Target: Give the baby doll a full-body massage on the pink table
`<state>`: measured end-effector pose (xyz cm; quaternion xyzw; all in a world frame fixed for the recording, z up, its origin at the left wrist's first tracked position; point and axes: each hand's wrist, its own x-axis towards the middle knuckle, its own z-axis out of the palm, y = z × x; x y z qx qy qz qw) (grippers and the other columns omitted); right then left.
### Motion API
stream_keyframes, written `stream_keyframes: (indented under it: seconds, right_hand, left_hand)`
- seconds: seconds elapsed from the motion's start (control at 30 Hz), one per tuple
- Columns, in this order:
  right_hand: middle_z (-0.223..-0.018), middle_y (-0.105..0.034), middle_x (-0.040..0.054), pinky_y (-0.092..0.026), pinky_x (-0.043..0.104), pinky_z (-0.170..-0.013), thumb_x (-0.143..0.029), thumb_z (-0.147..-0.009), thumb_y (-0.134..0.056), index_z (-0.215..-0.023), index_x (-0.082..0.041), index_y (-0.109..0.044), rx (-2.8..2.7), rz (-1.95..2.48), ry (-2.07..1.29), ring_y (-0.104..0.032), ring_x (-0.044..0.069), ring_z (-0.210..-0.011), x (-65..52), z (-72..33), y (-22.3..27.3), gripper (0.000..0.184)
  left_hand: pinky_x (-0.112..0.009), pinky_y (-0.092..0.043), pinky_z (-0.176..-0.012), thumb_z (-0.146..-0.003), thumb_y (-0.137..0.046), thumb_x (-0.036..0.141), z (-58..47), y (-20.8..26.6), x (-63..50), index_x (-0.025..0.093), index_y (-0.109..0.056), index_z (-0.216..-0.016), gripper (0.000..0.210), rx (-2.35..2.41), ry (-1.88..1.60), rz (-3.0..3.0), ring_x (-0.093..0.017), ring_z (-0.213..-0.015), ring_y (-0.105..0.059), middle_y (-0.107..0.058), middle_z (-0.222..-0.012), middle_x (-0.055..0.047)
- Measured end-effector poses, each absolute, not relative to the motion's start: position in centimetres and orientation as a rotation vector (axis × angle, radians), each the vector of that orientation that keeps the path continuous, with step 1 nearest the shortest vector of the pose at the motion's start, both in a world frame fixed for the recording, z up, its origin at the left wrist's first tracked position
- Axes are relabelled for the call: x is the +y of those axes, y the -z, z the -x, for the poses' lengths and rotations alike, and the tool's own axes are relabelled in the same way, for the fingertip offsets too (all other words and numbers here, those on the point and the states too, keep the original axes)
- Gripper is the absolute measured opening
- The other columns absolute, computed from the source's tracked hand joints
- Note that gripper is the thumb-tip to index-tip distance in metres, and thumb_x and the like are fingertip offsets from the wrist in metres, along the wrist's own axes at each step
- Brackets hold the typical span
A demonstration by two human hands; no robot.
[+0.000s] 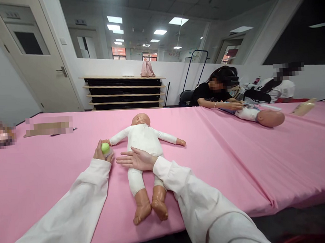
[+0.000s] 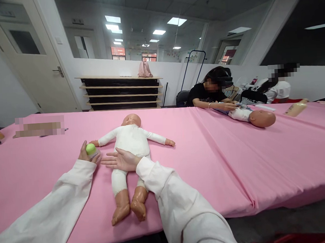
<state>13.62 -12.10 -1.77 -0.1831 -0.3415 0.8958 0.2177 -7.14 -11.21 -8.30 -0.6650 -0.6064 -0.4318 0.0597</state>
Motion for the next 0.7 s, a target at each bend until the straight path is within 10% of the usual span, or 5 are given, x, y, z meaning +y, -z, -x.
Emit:
stream_keyframes:
  seconds: [0.23, 0.7]
  right_hand:
    - [-0.131, -0.041, 0.0165, -0.025, 0.036, -0.104, -0.045, -0.089, -0.033, -0.124, -0.009, -0.038, -0.918, 0.463, -2.507, -0.049, 0.018, -0.113, -12.0, -13.6, 1.9, 0.050]
    - [-0.121, -0.052, 0.0146, -0.040, 0.030, -0.095, -0.063, -0.084, -0.018, -0.118, -0.009, -0.048, -0.715, 0.406, -2.401, -0.052, 0.016, -0.110, -15.1, -12.2, -0.4, 0.071]
  left_hand:
    - [-0.051, -0.026, -0.101, -0.075, -0.050, 0.034, 6.6, 7.4, -12.4, 0.009, -0.020, -0.137, 0.073, -1.538, 1.193, 1.755, -0.036, -0.127, -0.027, -0.033, -0.135, -0.021]
    - [-0.041, -0.011, -0.110, -0.090, -0.012, 0.044, 0.8, 5.7, -16.4, 0.012, -0.049, -0.125, 0.060, -0.693, 0.983, 2.325, -0.023, -0.121, -0.043, -0.057, -0.118, -0.013]
